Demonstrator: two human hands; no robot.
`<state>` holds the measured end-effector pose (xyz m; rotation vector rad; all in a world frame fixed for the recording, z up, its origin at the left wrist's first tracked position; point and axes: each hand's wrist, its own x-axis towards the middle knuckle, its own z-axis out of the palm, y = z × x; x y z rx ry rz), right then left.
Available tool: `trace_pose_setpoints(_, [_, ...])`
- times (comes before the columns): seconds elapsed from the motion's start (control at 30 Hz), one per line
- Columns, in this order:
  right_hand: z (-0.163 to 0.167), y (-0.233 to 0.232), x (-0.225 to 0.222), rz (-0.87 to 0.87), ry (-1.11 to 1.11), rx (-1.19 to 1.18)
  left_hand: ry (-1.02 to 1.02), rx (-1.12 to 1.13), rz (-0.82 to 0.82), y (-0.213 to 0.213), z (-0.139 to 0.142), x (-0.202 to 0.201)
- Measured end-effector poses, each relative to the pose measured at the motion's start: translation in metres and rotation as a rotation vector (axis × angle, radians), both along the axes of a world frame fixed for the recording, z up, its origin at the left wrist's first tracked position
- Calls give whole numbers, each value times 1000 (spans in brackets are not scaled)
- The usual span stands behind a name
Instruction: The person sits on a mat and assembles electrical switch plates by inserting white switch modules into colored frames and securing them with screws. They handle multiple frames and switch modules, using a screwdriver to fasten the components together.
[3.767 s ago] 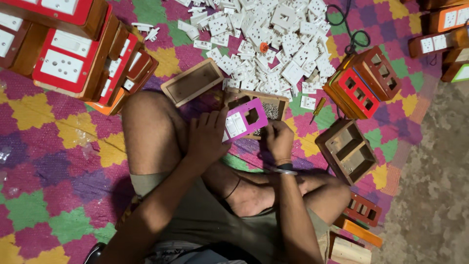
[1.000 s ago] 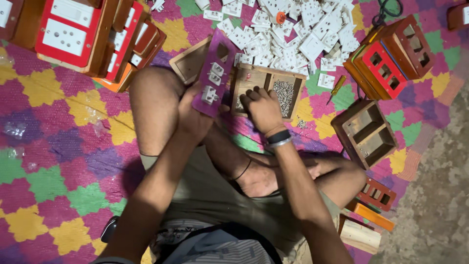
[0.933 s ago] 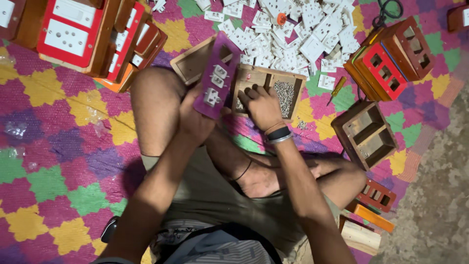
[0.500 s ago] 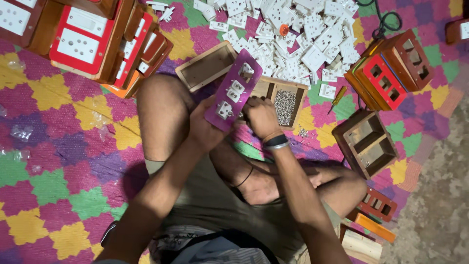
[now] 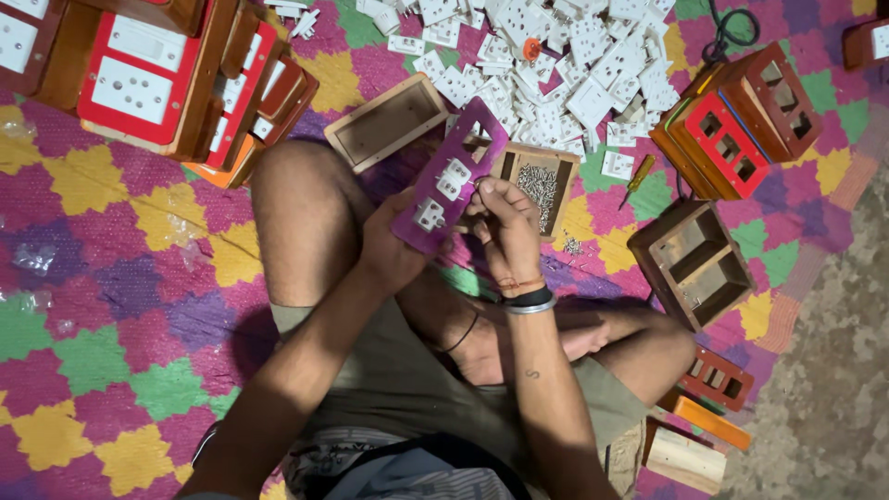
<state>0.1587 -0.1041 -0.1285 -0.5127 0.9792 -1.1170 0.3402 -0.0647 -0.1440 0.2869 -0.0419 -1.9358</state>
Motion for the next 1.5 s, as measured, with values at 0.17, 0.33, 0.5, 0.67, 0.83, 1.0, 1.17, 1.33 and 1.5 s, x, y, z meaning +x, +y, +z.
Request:
trace_pose_setpoints(0.17, [0,1,3,-7,97,-38,-33,-56,-8,2,7,0])
trace_pose_setpoints(0.33, [-4,2,1,-2,186,-117,-29,-58,4,1,8,-1])
trace_pose_setpoints(0.5, [-2,1,7,-26,394,-246,-34,8,-2,1,9,0])
trace_pose_setpoints(0.67, [15,8,17,-88,915,-687,-12,11,0,1,9,-1])
trace_pose_setpoints(0.83, [35,13,23,-137,1239,-928,17,57,-8,0,7,-2])
trace_pose_setpoints(1.0, [39,12,26,-115,1383,-932,-16,43,19,0,7,-5])
trace_pose_setpoints(1.17, [32,8,28,-83,1484,-827,10,-55,22,1,10,-7])
trace_pose_setpoints(1.33, [31,9,29,-107,1441,-855,41,-1,20,1,11,-6])
trace_pose_setpoints(1.5, [32,12,29,-155,1302,-903,59,-27,28,1,5,-8])
